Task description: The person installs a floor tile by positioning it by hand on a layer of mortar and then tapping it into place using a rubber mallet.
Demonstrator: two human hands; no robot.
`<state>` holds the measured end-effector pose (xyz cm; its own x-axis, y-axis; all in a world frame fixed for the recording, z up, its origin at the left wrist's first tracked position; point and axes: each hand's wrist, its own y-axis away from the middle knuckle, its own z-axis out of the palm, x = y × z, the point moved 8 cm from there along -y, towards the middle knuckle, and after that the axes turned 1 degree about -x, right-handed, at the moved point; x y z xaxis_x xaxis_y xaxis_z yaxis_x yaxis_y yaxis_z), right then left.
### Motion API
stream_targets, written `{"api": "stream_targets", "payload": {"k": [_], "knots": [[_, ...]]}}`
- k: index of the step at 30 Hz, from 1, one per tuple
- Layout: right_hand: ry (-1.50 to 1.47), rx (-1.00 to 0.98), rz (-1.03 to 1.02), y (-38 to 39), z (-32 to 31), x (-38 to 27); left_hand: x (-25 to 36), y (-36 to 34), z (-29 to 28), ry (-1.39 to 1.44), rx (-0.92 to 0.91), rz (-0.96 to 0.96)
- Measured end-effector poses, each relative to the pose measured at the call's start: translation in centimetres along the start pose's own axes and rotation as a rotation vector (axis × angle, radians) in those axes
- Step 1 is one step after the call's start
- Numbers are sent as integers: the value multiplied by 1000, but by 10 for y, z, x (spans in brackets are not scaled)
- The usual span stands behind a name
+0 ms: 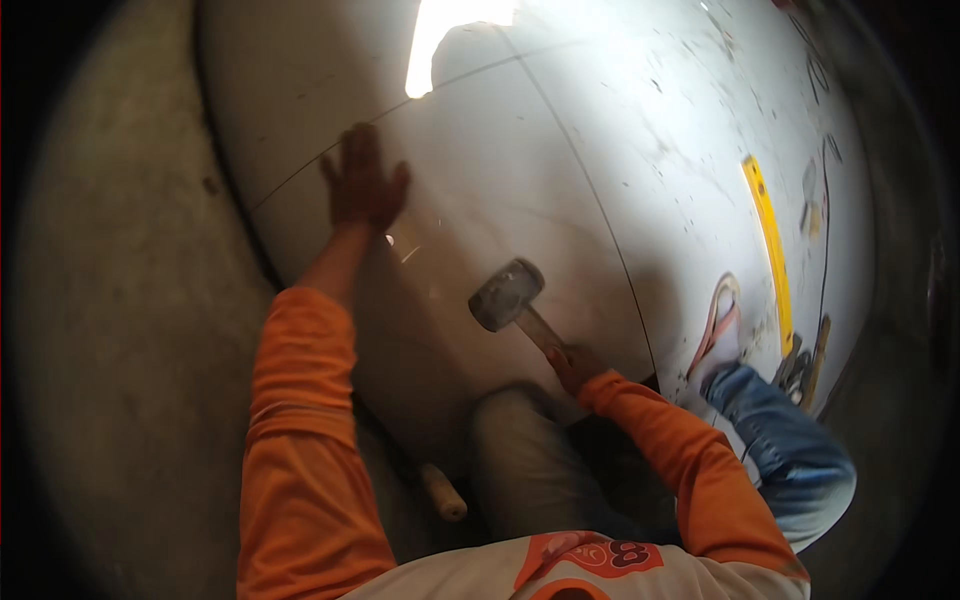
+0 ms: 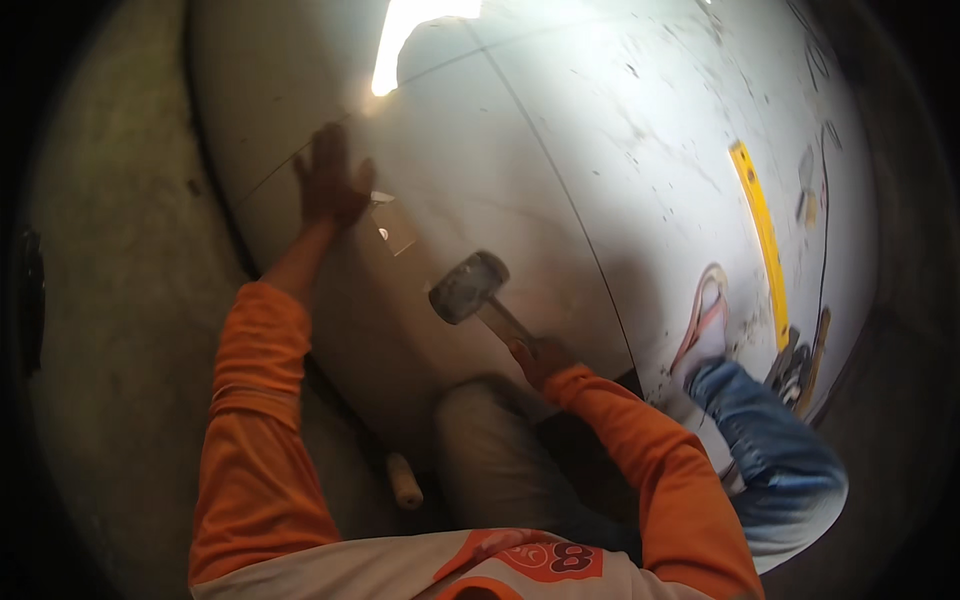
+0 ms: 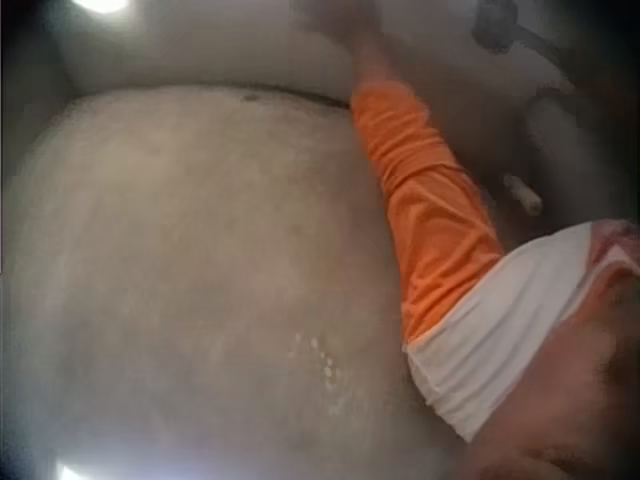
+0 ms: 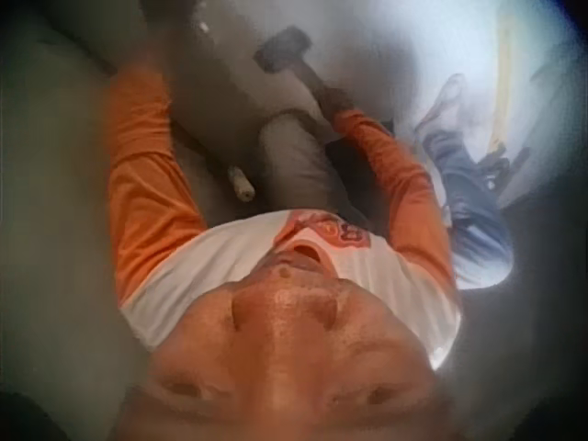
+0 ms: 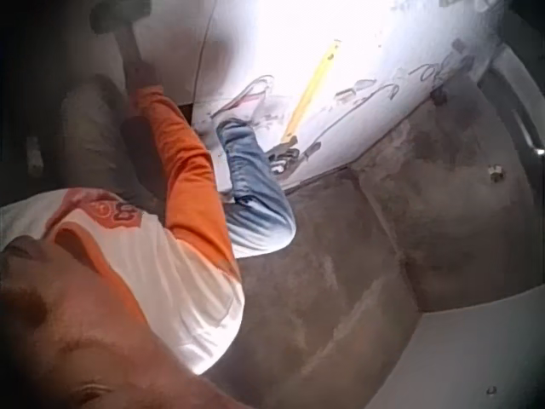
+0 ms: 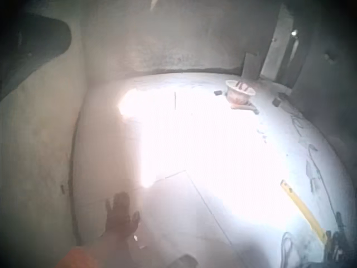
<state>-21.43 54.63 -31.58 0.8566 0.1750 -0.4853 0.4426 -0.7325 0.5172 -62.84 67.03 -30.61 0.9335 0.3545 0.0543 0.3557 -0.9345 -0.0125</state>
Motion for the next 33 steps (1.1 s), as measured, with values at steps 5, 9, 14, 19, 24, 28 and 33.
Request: {"api": "stream_targets", "payload": {"k": [5, 9, 14, 19, 24, 28, 33], "knots": [[-242, -239, 164, -9, -12, -15, -23, -9, -3, 19, 33, -483], [-326, -70, 63, -8, -22, -16, -58, 1, 15, 63, 75, -958], [-323, -280, 199, -3, 21, 3, -167, 21, 43, 57, 171, -1139], [-351, -273, 133, -5, 14, -11, -169, 35, 44, 97, 132, -1255], [-267, -153, 84, -7, 17, -1, -69, -8, 30, 31, 57, -989], [-268, -360, 191, -3, 13, -11, 104, -79, 10, 136, 86, -442], [-329, -155, 55, -6, 7, -23, 214, -121, 13, 237, -19, -266]]}}
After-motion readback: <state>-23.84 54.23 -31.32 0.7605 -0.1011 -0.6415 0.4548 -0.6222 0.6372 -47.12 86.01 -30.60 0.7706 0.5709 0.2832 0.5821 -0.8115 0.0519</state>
